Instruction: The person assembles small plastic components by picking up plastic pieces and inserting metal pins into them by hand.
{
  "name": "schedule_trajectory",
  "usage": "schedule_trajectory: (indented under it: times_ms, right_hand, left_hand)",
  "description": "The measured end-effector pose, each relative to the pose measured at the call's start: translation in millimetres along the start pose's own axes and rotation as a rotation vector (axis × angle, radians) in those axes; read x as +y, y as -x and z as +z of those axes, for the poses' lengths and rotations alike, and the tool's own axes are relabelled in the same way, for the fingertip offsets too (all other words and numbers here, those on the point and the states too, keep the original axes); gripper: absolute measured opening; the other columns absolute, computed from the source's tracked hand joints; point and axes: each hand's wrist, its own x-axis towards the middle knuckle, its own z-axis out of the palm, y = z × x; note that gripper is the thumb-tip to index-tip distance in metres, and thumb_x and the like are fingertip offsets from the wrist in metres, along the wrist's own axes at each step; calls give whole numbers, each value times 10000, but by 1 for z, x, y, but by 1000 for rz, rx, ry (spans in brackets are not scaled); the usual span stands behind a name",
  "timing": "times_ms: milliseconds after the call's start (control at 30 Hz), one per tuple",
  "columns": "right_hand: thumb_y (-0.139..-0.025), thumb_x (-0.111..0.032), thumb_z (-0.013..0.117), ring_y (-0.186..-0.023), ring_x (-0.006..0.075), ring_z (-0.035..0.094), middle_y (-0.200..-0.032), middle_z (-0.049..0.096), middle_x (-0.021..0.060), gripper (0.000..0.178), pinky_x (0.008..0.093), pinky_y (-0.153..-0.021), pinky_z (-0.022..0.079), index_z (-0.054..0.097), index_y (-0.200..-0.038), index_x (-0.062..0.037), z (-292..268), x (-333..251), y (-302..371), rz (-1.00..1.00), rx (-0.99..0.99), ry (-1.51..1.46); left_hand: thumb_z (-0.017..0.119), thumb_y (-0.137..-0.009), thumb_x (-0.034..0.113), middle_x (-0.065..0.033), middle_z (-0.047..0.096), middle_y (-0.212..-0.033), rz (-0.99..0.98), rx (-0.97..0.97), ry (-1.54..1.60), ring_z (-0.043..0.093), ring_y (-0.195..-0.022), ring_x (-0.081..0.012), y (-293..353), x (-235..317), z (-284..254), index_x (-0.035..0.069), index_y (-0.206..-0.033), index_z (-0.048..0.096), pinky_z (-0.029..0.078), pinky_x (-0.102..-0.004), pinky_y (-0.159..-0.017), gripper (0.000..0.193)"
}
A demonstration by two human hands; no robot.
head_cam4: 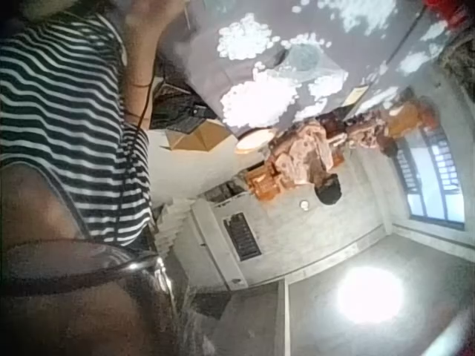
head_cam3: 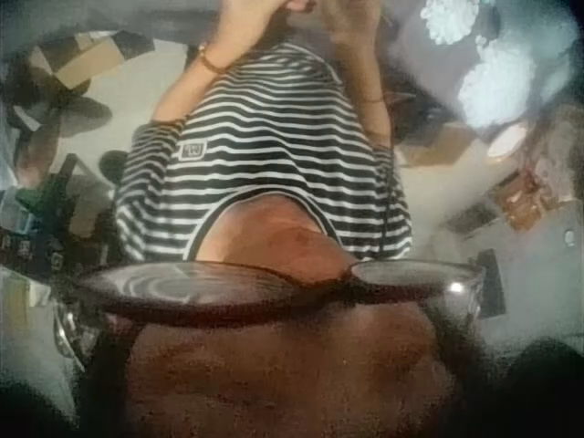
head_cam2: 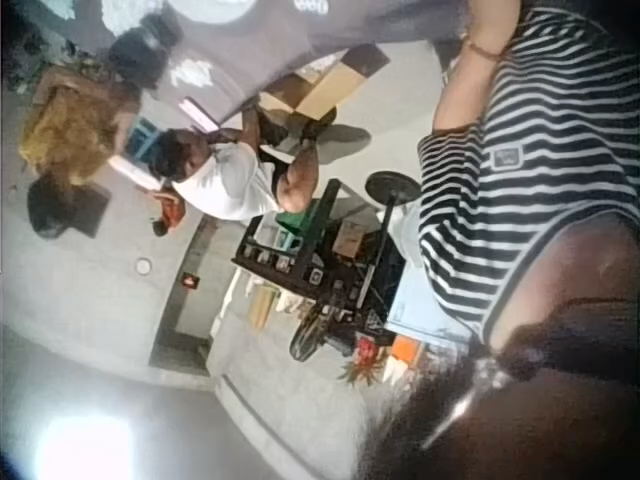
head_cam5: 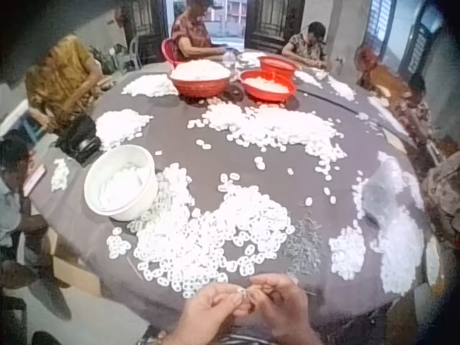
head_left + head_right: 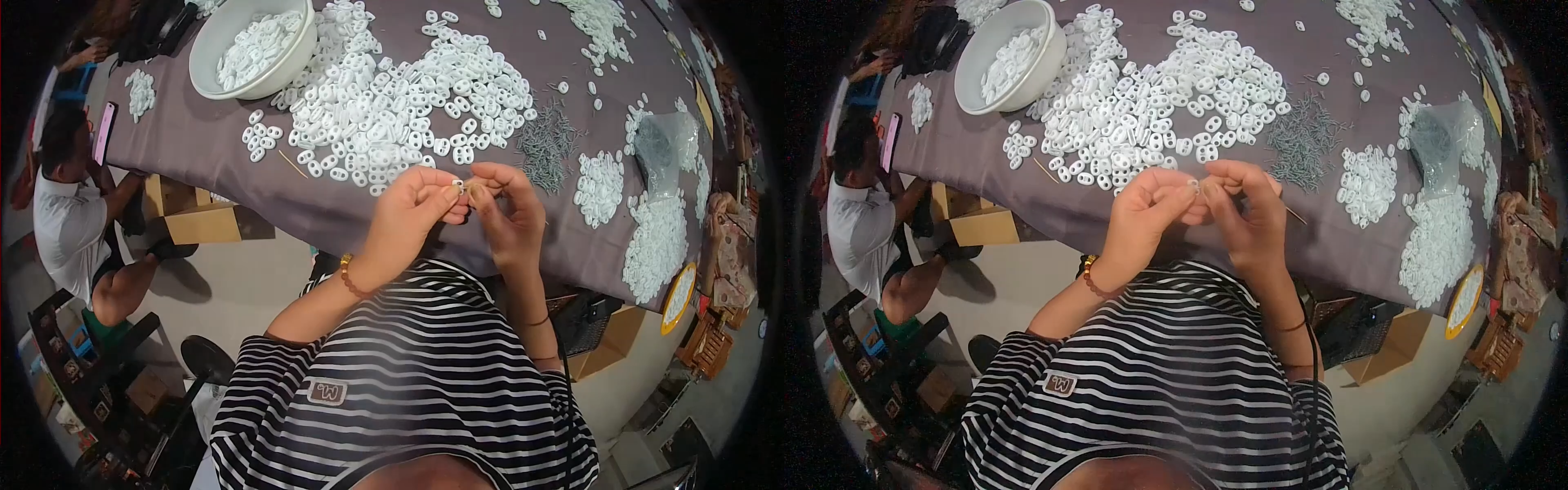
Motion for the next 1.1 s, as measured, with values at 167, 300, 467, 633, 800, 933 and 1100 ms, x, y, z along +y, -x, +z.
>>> schedule_trajectory:
  times_ms: [167, 300, 467, 633, 800, 933, 1100]
  right_hand:
    - [-930, -24, 587, -835, 89, 597, -946, 656, 57, 216, 218, -787, 478, 591, -1140, 26, -5, 5, 0, 0, -45, -8]
    - [-909, -32, 607, -799, 86, 560, -874, 629, 31, 137, 223, -746, 449, 639, -1036, 8, -7, -4, -4, -61, -16, 123]
    - [-873, -24, 635, -752, 94, 518, -810, 590, 10, 48, 235, -698, 411, 659, -913, -13, -5, -10, -4, -102, -28, 275]
    - [-864, -17, 638, -723, 90, 513, -781, 596, 1, 55, 233, -683, 383, 668, -910, -26, -5, -6, -5, -109, -51, 227]
    - [-844, -41, 656, -733, 151, 566, -816, 623, 19, 133, 276, -744, 371, 691, -969, -72, 3, 8, -24, -153, 195, 443]
    - [-805, -80, 689, -810, 207, 593, -869, 626, 35, 201, 320, -785, 367, 692, -1004, -111, 9, 11, -27, -378, 118, 988]
    - [-795, -111, 688, -836, 220, 573, -867, 606, 38, 147, 364, -784, 372, 647, -935, -96, 10, 10, -27, -329, 99, 876]
  left_hand:
    - [565, -966, 105, -149, 664, -973, -12, -6, 6, 659, -860, -164, 0, 4, -2, -38, -1090, 526, 550, -276, -769, 193]
    - [565, -965, 106, -158, 665, -985, -21, -12, 15, 661, -868, -169, -1, 3, -4, -35, -1095, 529, 551, -284, -777, 195]
    - [567, -964, 109, -161, 665, -993, -19, -5, 8, 662, -874, -173, 0, 8, -1, -40, -1106, 527, 554, -287, -775, 210]
    - [582, -950, 96, -122, 692, -948, -37, 11, 10, 678, -828, -159, 7, 8, -3, -12, -1128, 570, 548, -273, -753, 208]
    - [583, -948, 94, -128, 693, -966, -25, 29, 13, 676, -843, -169, 13, 14, -5, -7, -1161, 572, 552, -288, -759, 236]
    - [585, -948, 100, -133, 690, -975, -37, 28, 11, 671, -853, -168, 12, 16, -8, -1, -1157, 579, 551, -289, -759, 232]
    - [585, -950, 108, -130, 690, -976, -55, 37, 29, 669, -840, -165, 11, 15, -10, 0, -1150, 581, 548, -285, -749, 228]
